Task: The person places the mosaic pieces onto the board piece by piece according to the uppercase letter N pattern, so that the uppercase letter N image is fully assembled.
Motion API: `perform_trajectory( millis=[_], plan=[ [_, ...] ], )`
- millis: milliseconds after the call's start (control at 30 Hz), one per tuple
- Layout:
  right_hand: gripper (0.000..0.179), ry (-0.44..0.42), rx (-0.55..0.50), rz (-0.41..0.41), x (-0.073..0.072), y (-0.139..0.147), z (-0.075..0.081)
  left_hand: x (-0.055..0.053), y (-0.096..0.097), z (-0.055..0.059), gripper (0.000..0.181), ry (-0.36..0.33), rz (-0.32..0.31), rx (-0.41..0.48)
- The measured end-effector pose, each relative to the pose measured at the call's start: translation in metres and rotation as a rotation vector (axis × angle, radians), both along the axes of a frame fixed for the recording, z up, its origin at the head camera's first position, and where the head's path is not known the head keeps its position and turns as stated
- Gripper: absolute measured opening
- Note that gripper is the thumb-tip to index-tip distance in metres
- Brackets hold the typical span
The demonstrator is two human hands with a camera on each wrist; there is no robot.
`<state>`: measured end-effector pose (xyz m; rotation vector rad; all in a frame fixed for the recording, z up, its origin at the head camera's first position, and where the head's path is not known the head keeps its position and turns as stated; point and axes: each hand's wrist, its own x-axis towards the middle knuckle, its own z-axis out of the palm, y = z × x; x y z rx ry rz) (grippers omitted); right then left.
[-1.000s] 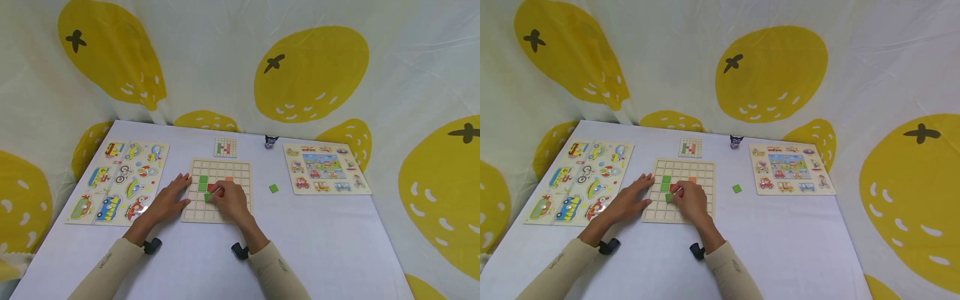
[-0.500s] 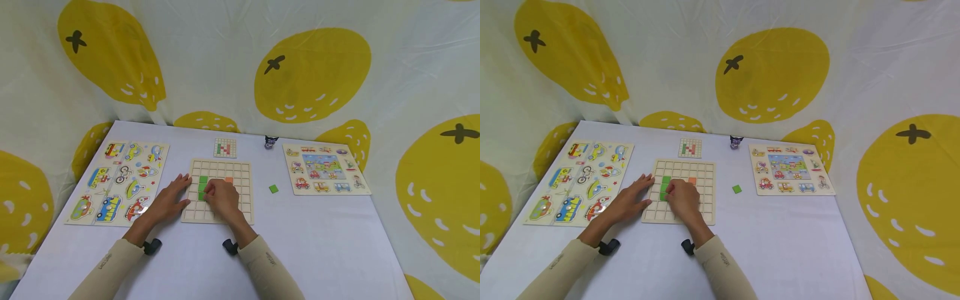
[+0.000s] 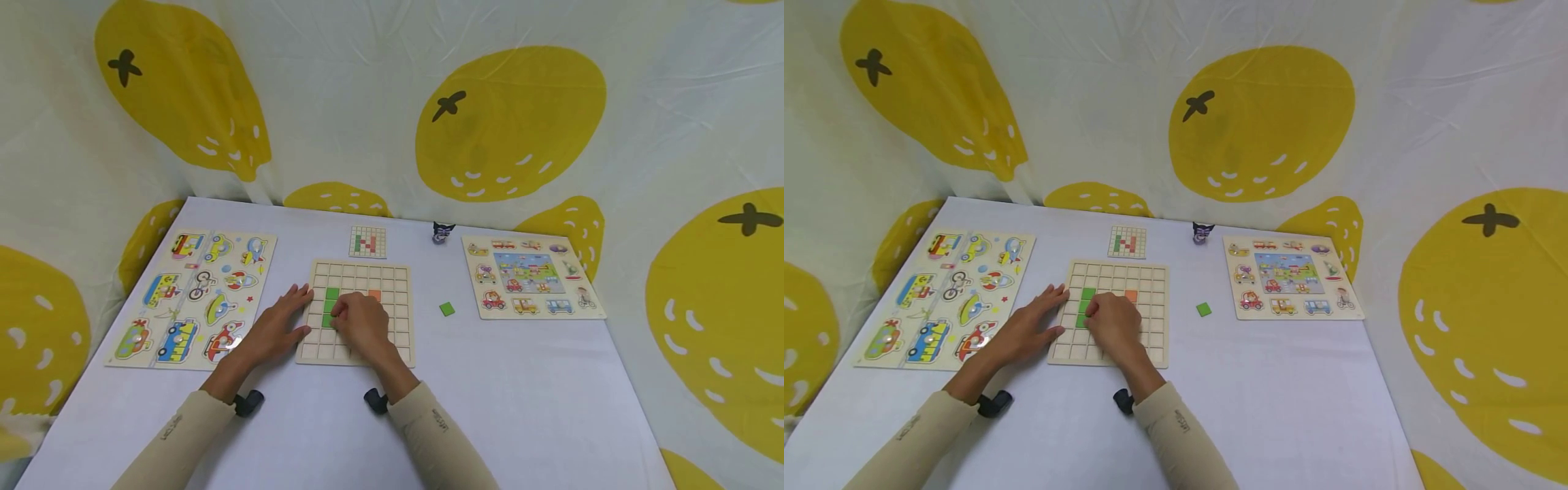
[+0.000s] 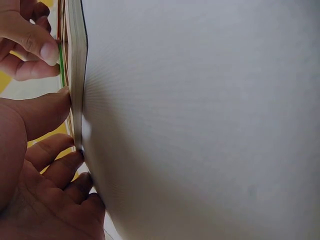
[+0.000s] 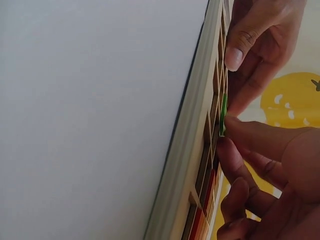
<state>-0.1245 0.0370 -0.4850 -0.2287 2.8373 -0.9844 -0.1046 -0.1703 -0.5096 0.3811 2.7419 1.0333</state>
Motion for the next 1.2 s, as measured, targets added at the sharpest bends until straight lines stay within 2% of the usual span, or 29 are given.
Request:
perform_trajectory(
  millis=[167, 300, 500, 800, 1200],
  plan=[
    [0.011, 0.027, -0.056, 0.038, 0.002, 0.009, 0.004, 0.0, 0.0, 0.0, 0.077, 0.003, -0.002, -0.005],
    [0.013, 0.028, -0.089, 0.036, 0.003, 0.018, 0.009, 0.001, -0.001, 0.0, 0.076, 0.007, -0.005, -0.008],
    [0.017, 0.024, -0.101, -0.021, 0.001, 0.04, 0.015, 0.001, 0.0, 0.0, 0.077, 0.009, -0.008, -0.009],
    [0.02, 0.068, -0.112, -0.096, 0.0, 0.088, 0.018, 0.002, 0.0, 0.0, 0.078, -0.001, -0.002, 0.0],
    [0.021, 0.049, -0.052, -0.213, -0.002, 0.145, 0.01, 0.001, 0.0, -0.001, 0.077, 0.0, -0.001, -0.007]
  ],
)
